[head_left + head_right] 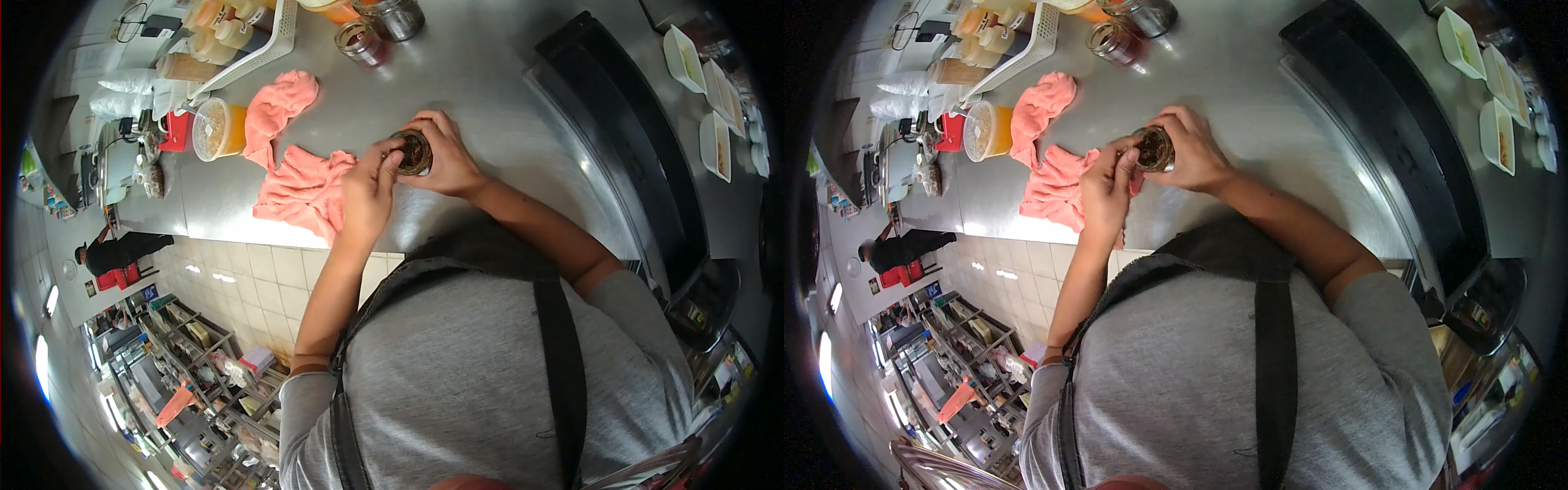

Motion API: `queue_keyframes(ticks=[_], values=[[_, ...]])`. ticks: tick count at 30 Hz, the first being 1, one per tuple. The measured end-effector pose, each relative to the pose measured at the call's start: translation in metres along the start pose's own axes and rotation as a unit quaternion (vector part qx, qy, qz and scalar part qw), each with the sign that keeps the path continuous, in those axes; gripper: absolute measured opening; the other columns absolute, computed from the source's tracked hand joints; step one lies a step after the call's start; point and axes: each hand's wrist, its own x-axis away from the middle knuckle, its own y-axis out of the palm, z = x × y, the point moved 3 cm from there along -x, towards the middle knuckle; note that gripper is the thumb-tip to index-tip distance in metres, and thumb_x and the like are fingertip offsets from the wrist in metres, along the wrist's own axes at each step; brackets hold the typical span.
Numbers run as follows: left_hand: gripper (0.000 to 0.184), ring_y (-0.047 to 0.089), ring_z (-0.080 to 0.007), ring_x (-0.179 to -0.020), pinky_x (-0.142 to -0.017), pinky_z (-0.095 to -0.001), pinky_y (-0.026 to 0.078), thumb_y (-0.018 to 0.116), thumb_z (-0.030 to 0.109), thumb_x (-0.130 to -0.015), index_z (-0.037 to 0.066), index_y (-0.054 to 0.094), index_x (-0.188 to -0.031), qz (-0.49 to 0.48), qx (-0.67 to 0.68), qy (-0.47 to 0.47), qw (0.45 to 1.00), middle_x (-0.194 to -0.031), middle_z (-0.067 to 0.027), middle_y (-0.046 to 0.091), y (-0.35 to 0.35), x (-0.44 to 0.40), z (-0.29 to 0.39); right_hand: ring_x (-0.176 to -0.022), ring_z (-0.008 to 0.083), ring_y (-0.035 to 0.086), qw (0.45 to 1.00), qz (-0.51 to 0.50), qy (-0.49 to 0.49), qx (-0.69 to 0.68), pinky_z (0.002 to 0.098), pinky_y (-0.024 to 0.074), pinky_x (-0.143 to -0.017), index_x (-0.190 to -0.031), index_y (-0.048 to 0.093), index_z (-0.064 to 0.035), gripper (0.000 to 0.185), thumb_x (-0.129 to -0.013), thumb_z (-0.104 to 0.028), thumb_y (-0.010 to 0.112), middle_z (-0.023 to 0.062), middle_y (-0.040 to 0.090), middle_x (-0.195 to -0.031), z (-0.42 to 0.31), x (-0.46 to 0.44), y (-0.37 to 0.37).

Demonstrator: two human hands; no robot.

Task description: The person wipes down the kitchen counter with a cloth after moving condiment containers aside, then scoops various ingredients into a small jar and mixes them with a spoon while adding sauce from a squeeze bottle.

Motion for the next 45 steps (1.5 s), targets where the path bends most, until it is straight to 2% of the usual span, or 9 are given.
queue_keyframes(ticks=[3,5,11,17,23,27,35,40,45], values=[[0.015,0.056,-0.0113,-0.062,-0.057,-0.0282,0.047,0.062,0.011,-0.1,-0.002,0.069,-0.105,0.01,0.012,-0.024,1.0,-0.075,-0.006,0.066,-0.007,-0.002,-0.008,-0.119,0.0355,0.05,1.0,0.0,-0.005,-0.004,0.0474,0.0371,-0.102,-0.121,0.056,-0.0075,0.07,-0.063,-0.028,0.089,0.0135,0.052,-0.123,-0.002,0.0,0.001],[0.016,0.061,-0.0197,-0.065,-0.061,-0.0331,0.05,0.065,0.003,-0.092,0.001,0.07,-0.107,0.015,-0.116,0.202,0.972,-0.078,-0.0099,0.067,-0.008,-0.001,-0.004,-0.119,0.0355,0.05,1.0,-0.002,-0.004,0.0,0.0475,0.0371,-0.102,-0.121,0.056,-0.0074,0.07,-0.062,-0.028,0.089,0.0136,0.053,-0.123,-0.001,0.0,0.0],[0.025,0.065,-0.0296,-0.069,-0.061,-0.038,0.051,0.068,-0.001,-0.074,0.003,0.067,-0.098,-0.102,-0.265,0.343,0.895,-0.077,-0.0138,0.065,-0.012,-0.009,0.032,-0.119,0.0363,0.05,1.0,-0.007,-0.019,0.002,0.0475,0.037,-0.102,-0.121,0.055,-0.0076,0.069,-0.062,-0.024,0.087,0.0137,0.053,-0.124,0.004,0.0,0.004],[0.019,0.065,-0.0299,-0.064,-0.059,-0.0404,0.051,0.067,-0.001,-0.079,0.005,0.063,-0.096,-0.035,-0.192,0.153,0.969,-0.071,-0.0129,0.062,-0.005,-0.009,0.017,-0.12,0.0369,0.05,1.0,-0.012,-0.001,0.014,0.0479,0.0367,-0.102,-0.122,0.055,-0.0079,0.07,-0.062,-0.023,0.086,0.0149,0.054,-0.124,0.0,0.0,0.0],[0.004,0.064,-0.0314,-0.058,-0.053,-0.0413,0.049,0.066,0.005,-0.09,0.003,0.062,-0.091,-0.033,-0.267,0.256,0.928,-0.069,-0.0134,0.065,-0.001,-0.011,0.019,-0.12,0.037,0.05,1.0,-0.011,0.005,0.001,0.0483,0.0358,-0.103,-0.122,0.055,-0.0079,0.069,-0.063,-0.026,0.087,0.0147,0.055,-0.123,0.002,0.0,0.004],[0.006,0.066,-0.0311,-0.062,-0.055,-0.0394,0.049,0.064,0.008,-0.095,0.003,0.062,-0.092,-0.02,-0.243,0.139,0.96,-0.075,-0.0144,0.066,-0.003,-0.007,0.024,-0.121,0.0364,0.05,1.0,-0.018,0.002,0.004,0.0476,0.035,-0.105,-0.122,0.055,-0.007,0.069,-0.064,-0.025,0.087,0.0147,0.055,-0.124,0.004,0.001,0.003],[0.003,0.065,-0.0333,-0.062,-0.055,-0.0407,0.049,0.065,0.006,-0.092,0.003,0.063,-0.092,-0.001,-0.129,0.217,0.968,-0.072,-0.0161,0.065,0.005,-0.008,-0.002,-0.119,0.0368,0.051,1.0,-0.01,-0.007,-0.003,0.048,0.0359,-0.102,-0.122,0.054,-0.0086,0.069,-0.063,-0.026,0.087,0.0141,0.056,-0.122,0.003,0.0,0.004],[0.004,0.068,-0.0363,-0.075,-0.064,-0.0419,0.053,0.065,0.003,-0.091,0.001,0.064,-0.094,0.007,-0.072,0.04,0.997,-0.082,-0.0184,0.068,-0.03,-0.004,0.028,-0.119,0.0367,0.051,1.0,-0.013,-0.001,0.004,0.048,0.0358,-0.102,-0.122,0.054,-0.0093,0.069,-0.063,-0.027,0.087,0.0138,0.056,-0.122,0.004,0.001,0.003],[0.006,0.068,-0.0345,-0.076,-0.066,-0.0414,0.054,0.066,0.002,-0.09,0.001,0.065,-0.096,-0.041,-0.094,0.132,0.986,-0.085,-0.0154,0.07,-0.005,-0.001,-0.005,-0.119,0.0368,0.051,1.0,-0.017,-0.015,0.007,0.0479,0.0358,-0.102,-0.122,0.054,-0.0091,0.07,-0.064,-0.028,0.087,0.0138,0.056,-0.122,0.004,-0.001,0.005]])
